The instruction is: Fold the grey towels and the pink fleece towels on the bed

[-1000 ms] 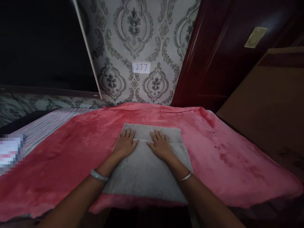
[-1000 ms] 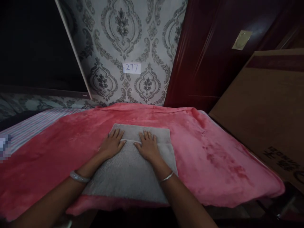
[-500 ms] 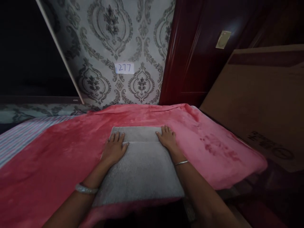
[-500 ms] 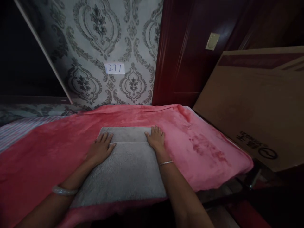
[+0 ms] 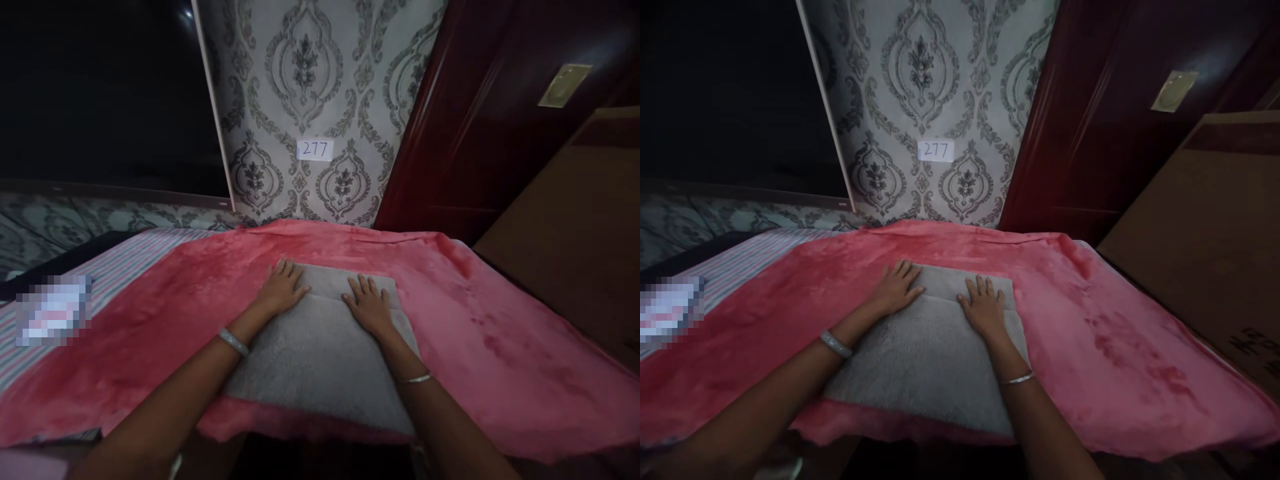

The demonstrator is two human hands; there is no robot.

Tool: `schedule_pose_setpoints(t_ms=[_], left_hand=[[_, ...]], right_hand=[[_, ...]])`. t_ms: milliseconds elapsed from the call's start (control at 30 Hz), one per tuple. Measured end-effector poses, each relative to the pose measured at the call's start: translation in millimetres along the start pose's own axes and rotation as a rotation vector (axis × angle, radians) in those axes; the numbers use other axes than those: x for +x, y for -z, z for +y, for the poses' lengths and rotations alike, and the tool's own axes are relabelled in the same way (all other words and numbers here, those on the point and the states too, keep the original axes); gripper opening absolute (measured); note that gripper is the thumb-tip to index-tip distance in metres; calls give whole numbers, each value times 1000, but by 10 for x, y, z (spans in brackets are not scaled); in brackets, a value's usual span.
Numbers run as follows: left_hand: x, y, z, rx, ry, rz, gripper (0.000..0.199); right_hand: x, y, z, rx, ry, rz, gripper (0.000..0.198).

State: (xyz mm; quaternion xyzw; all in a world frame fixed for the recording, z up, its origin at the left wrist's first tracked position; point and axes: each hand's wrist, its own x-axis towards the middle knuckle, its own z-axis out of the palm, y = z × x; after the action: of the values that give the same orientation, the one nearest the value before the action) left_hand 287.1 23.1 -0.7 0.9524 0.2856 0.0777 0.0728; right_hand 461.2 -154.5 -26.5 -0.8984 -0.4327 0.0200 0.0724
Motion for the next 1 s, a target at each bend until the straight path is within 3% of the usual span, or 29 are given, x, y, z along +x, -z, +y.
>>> schedule_pose_setpoints(t_ms=[233,400,567,667,733,833,1000], left_hand=[[54,-178,-117,-25,-10,-3,63],[25,2,-115,-88,-3,11,52],[-565,192,-62,-102,-82,28,63],[-1023,64,-94,-155,-192,-6,71],[-1211,-50,-124,-174,-177,-30,70],[-1296,-149,-145,-194,-142,-20,66],[-1224,-240,-227,-244,-90,46,62]], right_hand=[[23,-24,4,3,0,-6,60],[2,125,-55,14,-13,-38,58],[-397,264,40,25,45,-29,62],[-749,103,172,57,209,-23,62],[-904,-43,239,88,245,-45,62],[-969,-175,270,122,229,-32,62],[-918,-146,244,167,231,-32,61]])
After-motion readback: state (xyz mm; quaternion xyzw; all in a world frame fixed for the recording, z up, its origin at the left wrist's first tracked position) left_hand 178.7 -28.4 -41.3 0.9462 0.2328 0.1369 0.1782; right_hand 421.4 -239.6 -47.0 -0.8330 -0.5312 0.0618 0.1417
